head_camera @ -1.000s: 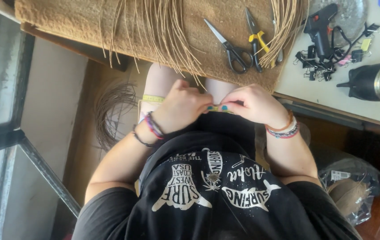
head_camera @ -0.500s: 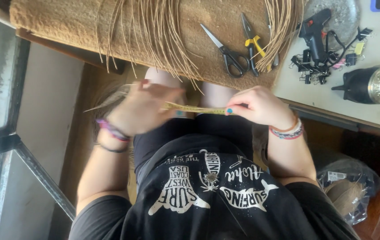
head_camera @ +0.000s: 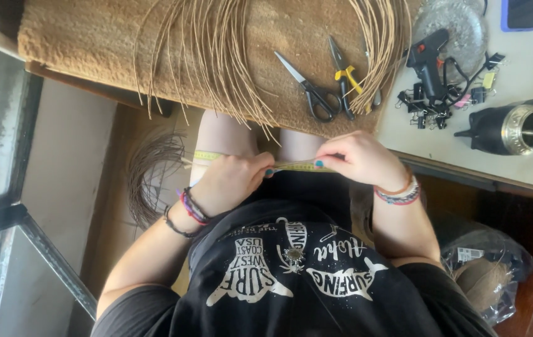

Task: The person measures a length of natural fiber cord against a measuring tape and cuts it with scissors. This process is repeated multiple times to produce several equal-length pieces.

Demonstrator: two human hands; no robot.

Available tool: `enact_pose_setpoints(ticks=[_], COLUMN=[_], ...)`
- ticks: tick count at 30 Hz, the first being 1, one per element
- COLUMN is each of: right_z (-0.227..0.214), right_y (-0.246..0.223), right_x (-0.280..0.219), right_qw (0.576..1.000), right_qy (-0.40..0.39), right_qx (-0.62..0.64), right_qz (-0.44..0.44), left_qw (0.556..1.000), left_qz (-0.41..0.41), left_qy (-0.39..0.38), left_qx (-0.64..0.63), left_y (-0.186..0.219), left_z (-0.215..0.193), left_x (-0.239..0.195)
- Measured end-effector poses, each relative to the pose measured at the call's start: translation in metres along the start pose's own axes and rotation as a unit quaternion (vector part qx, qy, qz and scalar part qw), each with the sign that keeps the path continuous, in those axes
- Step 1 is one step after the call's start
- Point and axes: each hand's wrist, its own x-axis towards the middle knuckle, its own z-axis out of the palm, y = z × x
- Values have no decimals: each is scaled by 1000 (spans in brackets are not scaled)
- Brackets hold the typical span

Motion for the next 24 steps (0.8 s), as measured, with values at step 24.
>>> enact_pose_setpoints(ticks=[24], right_z=[23], right_y=[88], right_x=[52], right_qw=[944], right_qy=[241], right_qx=[-226], right_qz=[28], left_qw=[977], left_qz=[-66], left_qy=[68], left_qx=[-189], left_y=[-27], left_z=[-23], left_x=[12])
